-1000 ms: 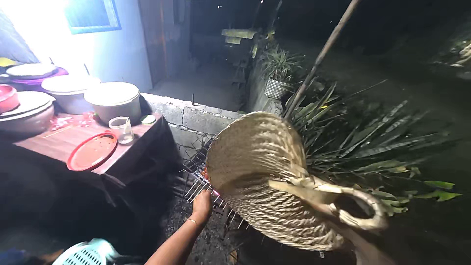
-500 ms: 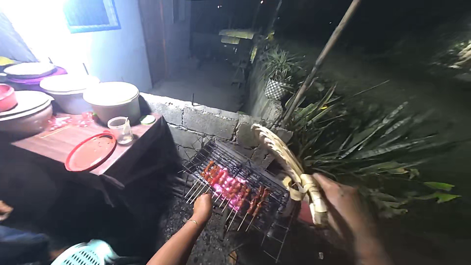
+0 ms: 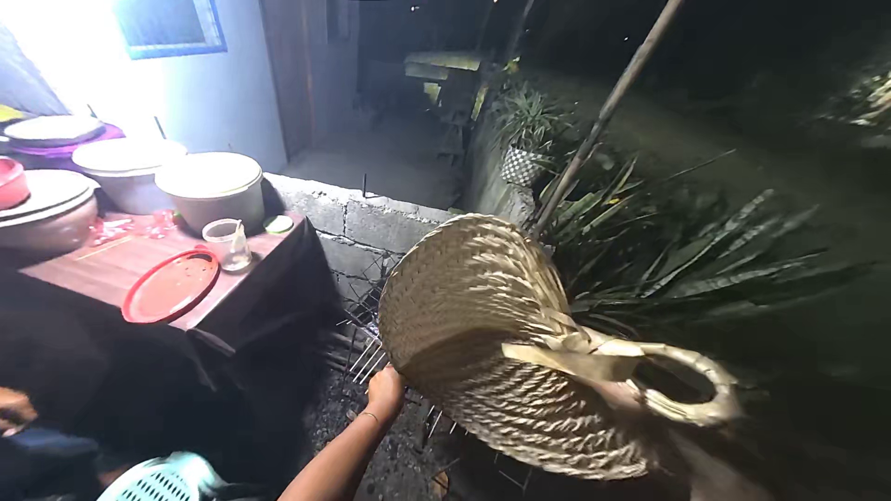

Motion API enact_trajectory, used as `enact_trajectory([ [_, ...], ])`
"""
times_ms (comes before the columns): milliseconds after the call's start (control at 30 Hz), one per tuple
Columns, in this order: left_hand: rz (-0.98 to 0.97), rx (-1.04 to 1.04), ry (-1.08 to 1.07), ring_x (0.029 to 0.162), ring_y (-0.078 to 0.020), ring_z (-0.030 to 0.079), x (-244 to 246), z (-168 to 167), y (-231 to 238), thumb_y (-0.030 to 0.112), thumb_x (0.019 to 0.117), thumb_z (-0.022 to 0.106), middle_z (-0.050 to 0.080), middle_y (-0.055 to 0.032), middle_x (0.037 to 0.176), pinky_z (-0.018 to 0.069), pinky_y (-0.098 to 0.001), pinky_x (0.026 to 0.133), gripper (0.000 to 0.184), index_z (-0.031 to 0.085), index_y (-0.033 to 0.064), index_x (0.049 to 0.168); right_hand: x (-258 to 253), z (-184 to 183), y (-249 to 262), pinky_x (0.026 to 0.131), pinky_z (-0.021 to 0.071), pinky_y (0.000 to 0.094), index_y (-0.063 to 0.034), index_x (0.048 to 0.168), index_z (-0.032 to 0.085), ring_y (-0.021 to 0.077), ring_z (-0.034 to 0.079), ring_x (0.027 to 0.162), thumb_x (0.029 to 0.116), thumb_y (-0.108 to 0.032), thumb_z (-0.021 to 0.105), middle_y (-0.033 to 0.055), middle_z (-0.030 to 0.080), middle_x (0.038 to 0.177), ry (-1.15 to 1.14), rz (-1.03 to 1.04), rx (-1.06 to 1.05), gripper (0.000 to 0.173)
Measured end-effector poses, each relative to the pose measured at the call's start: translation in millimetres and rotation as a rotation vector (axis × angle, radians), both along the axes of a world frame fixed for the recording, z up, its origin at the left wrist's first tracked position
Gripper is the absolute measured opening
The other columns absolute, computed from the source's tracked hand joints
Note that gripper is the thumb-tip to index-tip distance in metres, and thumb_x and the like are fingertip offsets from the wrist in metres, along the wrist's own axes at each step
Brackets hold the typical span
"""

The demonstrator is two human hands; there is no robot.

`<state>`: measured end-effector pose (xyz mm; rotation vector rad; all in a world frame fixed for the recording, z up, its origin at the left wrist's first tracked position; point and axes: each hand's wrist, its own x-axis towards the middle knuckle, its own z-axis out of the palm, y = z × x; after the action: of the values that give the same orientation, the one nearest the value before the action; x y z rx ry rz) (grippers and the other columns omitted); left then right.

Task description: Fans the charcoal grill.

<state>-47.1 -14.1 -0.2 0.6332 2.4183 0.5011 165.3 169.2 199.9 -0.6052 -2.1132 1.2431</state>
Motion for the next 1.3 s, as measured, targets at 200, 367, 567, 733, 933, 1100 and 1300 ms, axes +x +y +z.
enact_trajectory([
  [200,-0.017,0.011,0.011,0.120,-0.0381,0.065,-1.9,-3.9,0.8,0.017,0.1034,0.050,0.065,-0.0188,0.132,0.0515,-0.0593,0.098,0.032,0.066,0.0047,0.128,-16.9,13.1,-10.1,0.081,0.0565,0.0482,-0.0019,0.113,0.071,0.0267,0.070,0.091,0.0978,-0.009,0.063,0.0158,0.072,0.100,-0.394,0.037,0.520,0.018],
  [367,-0.012,-0.021,-0.012,0.121,-0.0389,0.063,-1.5,-3.9,-1.4,0.021,0.1037,0.052,0.062,-0.0203,0.136,0.0512,-0.0583,0.099,0.034,0.064,0.0027,0.131,-8.5,5.9,-7.7,0.100,0.0514,0.0331,0.0056,0.135,0.058,0.0184,0.064,0.112,0.0999,-0.009,0.060,0.0185,0.066,0.124,-0.333,-0.064,0.283,0.038],
  [567,0.009,0.058,0.000,0.120,-0.0380,0.064,-5.0,-3.5,-6.4,0.022,0.1041,0.051,0.062,-0.0196,0.136,0.0517,-0.0579,0.099,0.033,0.066,0.0035,0.128,-4.3,5.7,-2.9,0.092,0.0551,0.0279,0.0028,0.125,0.066,0.0102,0.067,0.102,0.0928,-0.012,0.064,0.0101,0.071,0.113,-0.228,0.083,0.391,0.036],
  [733,0.007,0.060,0.006,0.120,-0.0389,0.064,-6.9,-1.1,-11.0,0.015,0.1028,0.051,0.061,-0.0206,0.136,0.0516,-0.0581,0.099,0.032,0.065,0.0032,0.129,-15.3,1.3,-2.1,0.089,0.0552,0.0438,0.0050,0.123,0.066,0.0246,0.068,0.099,0.0953,-0.013,0.060,0.0186,0.070,0.109,-0.298,0.009,0.531,0.034],
  [933,0.205,0.101,-0.003,0.121,-0.0403,0.063,-12.0,4.9,-21.6,0.013,0.0988,0.059,0.056,-0.0229,0.142,0.0506,-0.0570,0.101,0.049,0.049,-0.0004,0.144,10.6,-14.0,-8.0,0.091,0.0531,0.0248,0.0132,0.127,0.057,0.0132,0.065,0.101,0.0928,-0.005,0.069,0.0201,0.068,0.114,-0.194,-0.001,0.059,0.040],
  [1100,0.133,0.023,0.011,0.119,-0.0388,0.064,-18.0,1.8,-21.3,0.012,0.1003,0.053,0.059,-0.0221,0.138,0.0529,-0.0568,0.098,0.031,0.064,0.0006,0.127,-18.6,9.1,-11.5,0.083,0.0548,0.0543,0.0020,0.116,0.068,0.0332,0.069,0.093,0.1007,-0.008,0.059,0.0216,0.070,0.102,-0.371,-0.085,0.527,0.021],
  [1300,0.148,0.042,-0.072,0.123,-0.0405,0.061,-17.2,11.1,-24.6,0.015,0.1012,0.055,0.064,-0.0246,0.131,0.0479,-0.0595,0.102,0.034,0.062,-0.0020,0.130,13.8,-18.0,-0.7,0.088,0.0551,0.0237,0.0055,0.128,0.060,0.0070,0.066,0.101,0.0925,-0.005,0.071,0.0106,0.069,0.115,-0.132,0.018,-0.049,0.039],
])
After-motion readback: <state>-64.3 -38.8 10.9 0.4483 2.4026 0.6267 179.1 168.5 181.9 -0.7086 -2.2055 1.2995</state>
